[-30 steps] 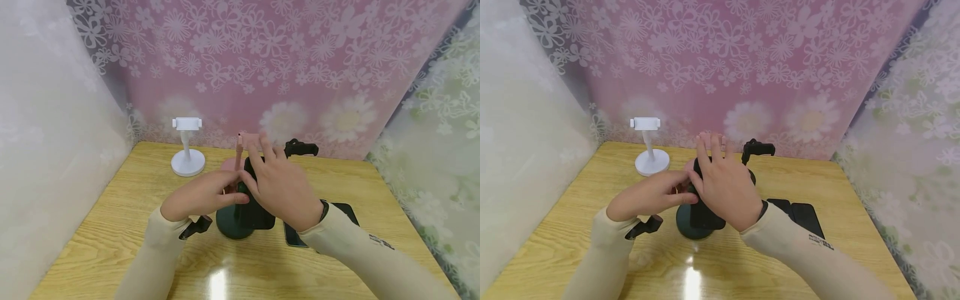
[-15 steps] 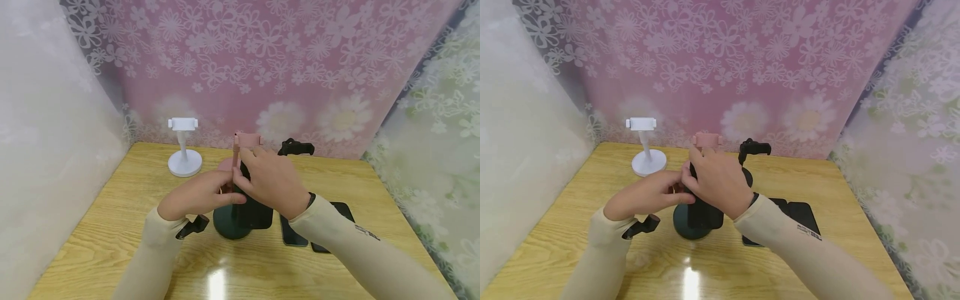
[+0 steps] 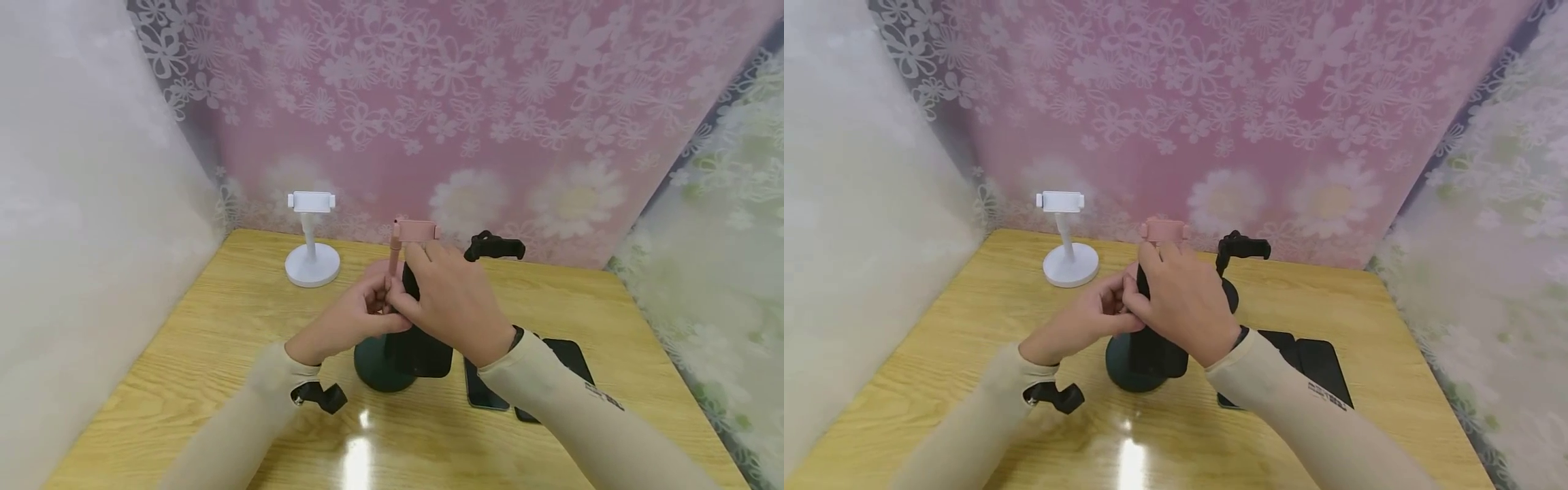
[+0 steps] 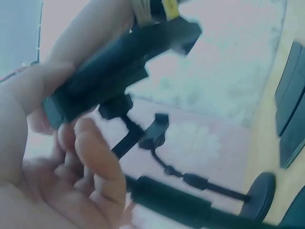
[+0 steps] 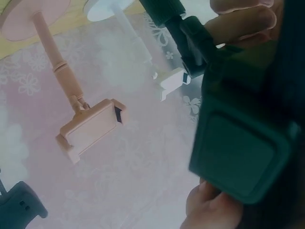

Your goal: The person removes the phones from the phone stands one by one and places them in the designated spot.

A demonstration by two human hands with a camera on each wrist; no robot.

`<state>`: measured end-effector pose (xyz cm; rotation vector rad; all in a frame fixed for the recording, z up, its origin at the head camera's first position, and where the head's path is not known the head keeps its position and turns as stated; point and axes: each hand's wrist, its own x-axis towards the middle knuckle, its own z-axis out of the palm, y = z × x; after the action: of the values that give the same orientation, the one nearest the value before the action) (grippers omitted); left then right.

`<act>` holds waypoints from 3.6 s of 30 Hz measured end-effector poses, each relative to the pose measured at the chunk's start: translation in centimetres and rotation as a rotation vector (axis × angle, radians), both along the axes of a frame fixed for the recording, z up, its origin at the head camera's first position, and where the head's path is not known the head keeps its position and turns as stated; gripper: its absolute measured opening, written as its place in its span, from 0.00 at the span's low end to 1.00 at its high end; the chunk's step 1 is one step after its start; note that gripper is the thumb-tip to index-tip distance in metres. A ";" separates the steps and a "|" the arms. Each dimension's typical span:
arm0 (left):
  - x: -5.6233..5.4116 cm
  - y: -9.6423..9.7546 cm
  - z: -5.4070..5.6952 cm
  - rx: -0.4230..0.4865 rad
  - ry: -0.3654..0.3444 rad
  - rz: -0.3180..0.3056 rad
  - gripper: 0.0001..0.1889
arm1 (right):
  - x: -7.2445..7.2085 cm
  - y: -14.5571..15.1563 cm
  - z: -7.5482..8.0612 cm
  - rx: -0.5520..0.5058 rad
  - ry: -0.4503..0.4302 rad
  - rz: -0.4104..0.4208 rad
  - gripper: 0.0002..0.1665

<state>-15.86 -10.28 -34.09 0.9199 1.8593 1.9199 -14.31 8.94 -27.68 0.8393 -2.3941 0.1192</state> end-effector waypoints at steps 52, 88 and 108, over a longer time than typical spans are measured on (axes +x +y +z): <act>0.5 -1.0 -0.7 0.109 -0.221 -0.086 0.29 | 0.3 -0.3 2.6 0.062 -0.268 -0.062 0.32; 0.2 -0.2 -0.6 0.092 -0.187 -0.199 0.11 | 0.7 1.8 1.8 -0.072 -0.270 0.017 0.16; 1.4 1.1 3.7 -0.326 0.444 0.160 0.10 | 2.0 4.5 1.7 -0.424 0.155 0.361 0.17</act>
<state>-14.42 -9.16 -30.43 1.1853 2.4728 1.5041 -12.32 13.40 -25.97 1.0171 -1.9503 0.6543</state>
